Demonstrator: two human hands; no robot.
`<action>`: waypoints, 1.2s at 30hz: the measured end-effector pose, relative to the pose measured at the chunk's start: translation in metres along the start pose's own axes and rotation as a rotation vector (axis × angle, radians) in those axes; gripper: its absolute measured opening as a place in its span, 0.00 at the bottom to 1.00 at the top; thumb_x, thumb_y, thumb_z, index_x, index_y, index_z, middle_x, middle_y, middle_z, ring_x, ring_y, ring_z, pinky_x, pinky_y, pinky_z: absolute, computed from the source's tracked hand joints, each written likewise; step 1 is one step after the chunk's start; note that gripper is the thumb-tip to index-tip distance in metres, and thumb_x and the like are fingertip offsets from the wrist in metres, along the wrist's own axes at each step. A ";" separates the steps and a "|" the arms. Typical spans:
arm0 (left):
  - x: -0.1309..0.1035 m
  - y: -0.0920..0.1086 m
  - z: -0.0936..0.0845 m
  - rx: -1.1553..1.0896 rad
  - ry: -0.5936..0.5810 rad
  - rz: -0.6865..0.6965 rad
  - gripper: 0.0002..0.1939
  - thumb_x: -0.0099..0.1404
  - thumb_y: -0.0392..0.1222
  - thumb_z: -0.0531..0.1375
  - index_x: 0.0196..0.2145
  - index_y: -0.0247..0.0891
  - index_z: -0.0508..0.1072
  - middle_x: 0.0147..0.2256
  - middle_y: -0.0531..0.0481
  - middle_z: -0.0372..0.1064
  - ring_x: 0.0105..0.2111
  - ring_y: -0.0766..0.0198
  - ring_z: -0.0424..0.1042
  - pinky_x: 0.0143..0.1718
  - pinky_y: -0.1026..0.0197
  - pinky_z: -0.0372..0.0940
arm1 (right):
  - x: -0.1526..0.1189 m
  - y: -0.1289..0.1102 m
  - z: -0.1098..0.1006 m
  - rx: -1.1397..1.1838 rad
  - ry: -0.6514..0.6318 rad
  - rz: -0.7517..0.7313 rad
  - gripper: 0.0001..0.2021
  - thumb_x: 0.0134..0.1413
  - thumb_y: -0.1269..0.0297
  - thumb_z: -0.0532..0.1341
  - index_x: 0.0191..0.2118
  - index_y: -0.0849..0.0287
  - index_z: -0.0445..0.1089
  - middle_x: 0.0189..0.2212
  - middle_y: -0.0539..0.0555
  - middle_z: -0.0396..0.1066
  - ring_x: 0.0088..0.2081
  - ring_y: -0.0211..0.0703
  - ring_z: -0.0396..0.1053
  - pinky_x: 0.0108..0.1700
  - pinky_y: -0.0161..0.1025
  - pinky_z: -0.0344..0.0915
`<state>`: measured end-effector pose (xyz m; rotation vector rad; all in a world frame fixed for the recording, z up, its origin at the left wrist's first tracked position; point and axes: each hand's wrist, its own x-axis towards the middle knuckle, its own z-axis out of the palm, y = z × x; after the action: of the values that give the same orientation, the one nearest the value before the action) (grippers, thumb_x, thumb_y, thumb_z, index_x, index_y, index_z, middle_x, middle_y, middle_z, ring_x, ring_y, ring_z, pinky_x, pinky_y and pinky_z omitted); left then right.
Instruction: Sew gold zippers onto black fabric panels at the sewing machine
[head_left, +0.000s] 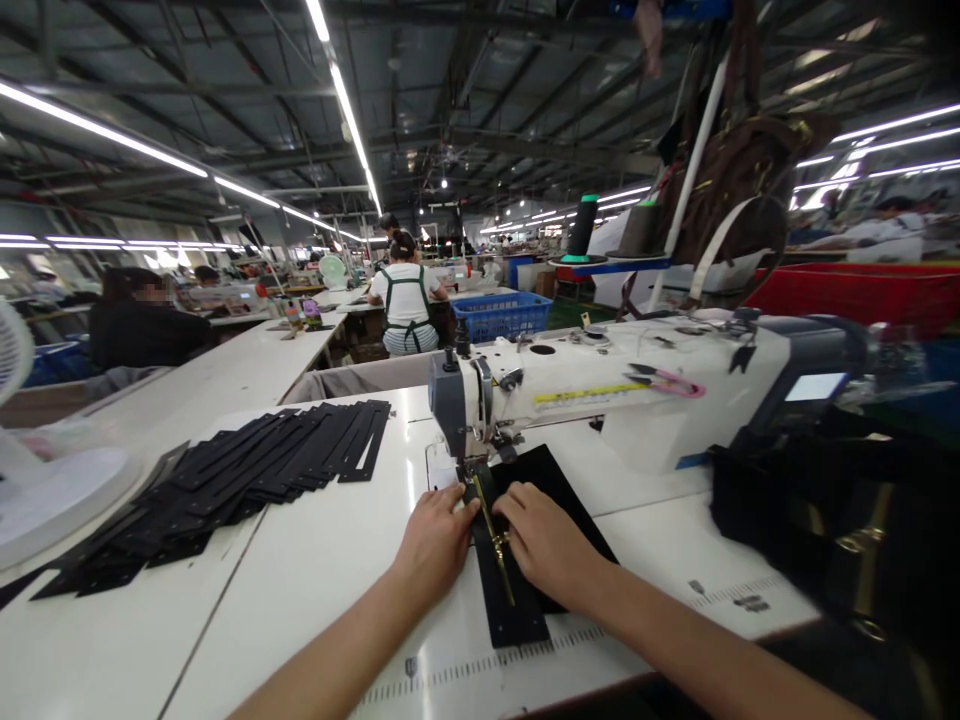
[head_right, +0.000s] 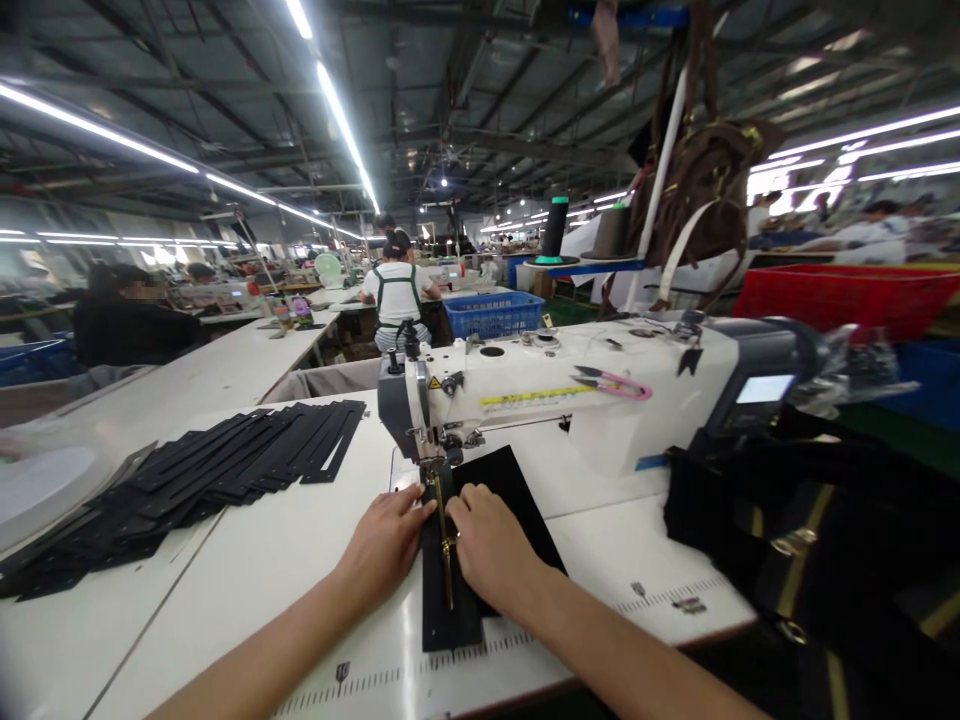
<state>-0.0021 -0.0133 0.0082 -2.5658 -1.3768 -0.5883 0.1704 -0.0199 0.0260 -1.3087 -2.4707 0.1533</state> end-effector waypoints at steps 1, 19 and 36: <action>-0.003 0.003 -0.001 -0.006 -0.010 0.021 0.17 0.57 0.28 0.54 0.43 0.35 0.71 0.46 0.39 0.68 0.45 0.53 0.68 0.45 0.50 0.65 | -0.013 -0.001 -0.003 0.009 0.006 -0.068 0.14 0.46 0.78 0.51 0.39 0.62 0.67 0.42 0.59 0.65 0.44 0.48 0.60 0.47 0.44 0.58; -0.015 0.024 -0.017 -0.110 -0.068 0.053 0.17 0.59 0.32 0.50 0.44 0.32 0.71 0.47 0.38 0.68 0.48 0.53 0.67 0.49 0.48 0.63 | -0.066 -0.013 0.017 0.046 0.160 -0.312 0.17 0.53 0.69 0.51 0.46 0.72 0.69 0.47 0.64 0.67 0.50 0.53 0.61 0.53 0.47 0.59; -0.012 0.028 -0.008 0.002 -0.045 0.086 0.16 0.58 0.32 0.50 0.43 0.30 0.70 0.46 0.36 0.68 0.48 0.50 0.66 0.49 0.45 0.62 | -0.014 0.010 0.033 0.044 0.119 -0.114 0.21 0.58 0.69 0.49 0.55 0.75 0.59 0.57 0.66 0.55 0.59 0.53 0.52 0.59 0.49 0.52</action>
<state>0.0129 -0.0411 0.0115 -2.6365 -1.2725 -0.5172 0.1742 -0.0237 -0.0104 -1.1228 -2.4191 0.0979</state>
